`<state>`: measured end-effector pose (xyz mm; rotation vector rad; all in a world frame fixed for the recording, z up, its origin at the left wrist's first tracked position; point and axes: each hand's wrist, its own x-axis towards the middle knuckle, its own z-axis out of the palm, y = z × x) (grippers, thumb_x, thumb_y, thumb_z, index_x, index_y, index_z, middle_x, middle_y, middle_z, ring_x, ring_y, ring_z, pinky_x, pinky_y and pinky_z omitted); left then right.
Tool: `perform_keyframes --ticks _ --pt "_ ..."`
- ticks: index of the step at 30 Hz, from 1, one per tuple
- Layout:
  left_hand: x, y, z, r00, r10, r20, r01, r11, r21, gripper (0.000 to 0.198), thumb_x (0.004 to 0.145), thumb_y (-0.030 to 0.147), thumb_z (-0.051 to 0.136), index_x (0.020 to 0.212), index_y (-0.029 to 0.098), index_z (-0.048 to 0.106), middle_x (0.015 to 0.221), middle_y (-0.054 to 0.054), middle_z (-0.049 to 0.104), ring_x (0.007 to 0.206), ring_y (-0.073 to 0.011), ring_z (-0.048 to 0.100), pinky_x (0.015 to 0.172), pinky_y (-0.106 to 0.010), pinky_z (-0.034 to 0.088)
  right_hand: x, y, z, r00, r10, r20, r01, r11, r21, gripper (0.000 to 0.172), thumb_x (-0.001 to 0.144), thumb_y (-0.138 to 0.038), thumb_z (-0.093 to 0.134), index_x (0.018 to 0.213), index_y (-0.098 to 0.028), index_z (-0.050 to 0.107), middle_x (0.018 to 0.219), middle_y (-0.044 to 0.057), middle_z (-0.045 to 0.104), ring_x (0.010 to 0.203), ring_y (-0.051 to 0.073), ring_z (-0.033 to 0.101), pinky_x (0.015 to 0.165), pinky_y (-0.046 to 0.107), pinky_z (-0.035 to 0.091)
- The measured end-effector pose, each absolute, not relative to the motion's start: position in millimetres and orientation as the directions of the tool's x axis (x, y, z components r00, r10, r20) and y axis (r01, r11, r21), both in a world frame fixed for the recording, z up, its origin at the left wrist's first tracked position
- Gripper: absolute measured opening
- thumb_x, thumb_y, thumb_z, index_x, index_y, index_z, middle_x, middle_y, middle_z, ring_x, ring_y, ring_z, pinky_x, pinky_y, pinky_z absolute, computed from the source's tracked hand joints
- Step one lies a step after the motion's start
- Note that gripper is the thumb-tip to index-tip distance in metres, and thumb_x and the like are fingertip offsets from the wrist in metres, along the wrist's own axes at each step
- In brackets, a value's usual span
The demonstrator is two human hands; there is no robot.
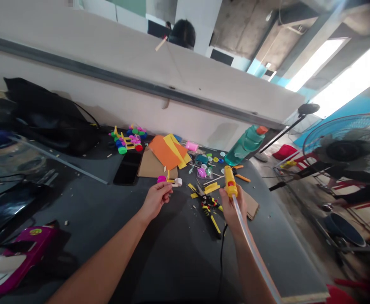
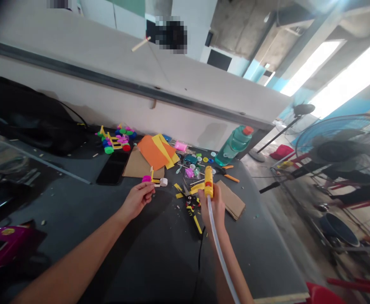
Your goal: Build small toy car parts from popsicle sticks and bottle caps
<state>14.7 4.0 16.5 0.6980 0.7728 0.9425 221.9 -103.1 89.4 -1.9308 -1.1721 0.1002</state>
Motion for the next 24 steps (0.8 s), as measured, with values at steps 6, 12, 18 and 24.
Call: perform_keyframes --ticks 6,12,18,24 --pt "9.0 4.7 24.7 0.315 0.921 -0.229 -0.496 0.366 0.788 0.020 0.064 0.028 0.072 0.073 0.013 0.061 0.060 0.002 0.054 0.044 -0.0024 0.037 0.040 -0.015 0.030 259.5 -114.9 77.7 0.693 0.669 0.270 0.698 -0.529 -0.483 0.053 0.082 -0.058 0.039 0.118 -0.019 0.039 0.099 0.011 0.062 0.081 0.026 0.062 0.062 0.030 0.042" --pt "5.3 6.3 29.0 0.280 0.950 -0.140 -0.585 0.284 0.760 0.018 0.066 0.026 0.070 0.075 0.014 0.061 0.062 0.003 0.054 0.044 -0.0021 0.037 0.040 -0.015 0.030 302.6 -128.4 46.6 0.730 0.679 0.074 0.673 -0.696 -0.250 0.045 0.088 -0.041 0.035 0.124 -0.015 0.035 0.110 0.016 0.059 0.094 0.027 0.060 0.069 0.033 0.044" --pt "9.4 0.7 26.8 0.281 0.957 -0.079 -0.517 0.220 0.827 0.019 0.068 0.028 0.069 0.080 0.015 0.062 0.061 0.003 0.054 0.043 -0.0033 0.036 0.039 -0.017 0.033 325.1 -133.0 32.1 0.741 0.671 -0.013 0.664 -0.736 -0.129 0.039 0.087 -0.029 0.039 0.122 -0.011 0.041 0.109 0.018 0.058 0.098 0.027 0.059 0.076 0.035 0.044" --pt "11.8 -4.3 25.0 0.186 0.982 0.017 -0.239 0.029 0.971 0.019 0.070 0.032 0.067 0.082 0.017 0.066 0.060 0.002 0.057 0.041 -0.0058 0.042 0.040 -0.020 0.034 326.0 -129.6 56.8 0.734 0.680 0.008 0.680 -0.733 -0.009 0.051 0.076 -0.032 0.059 0.120 -0.010 0.048 0.115 0.022 0.052 0.109 0.038 0.048 0.080 0.048 0.040"
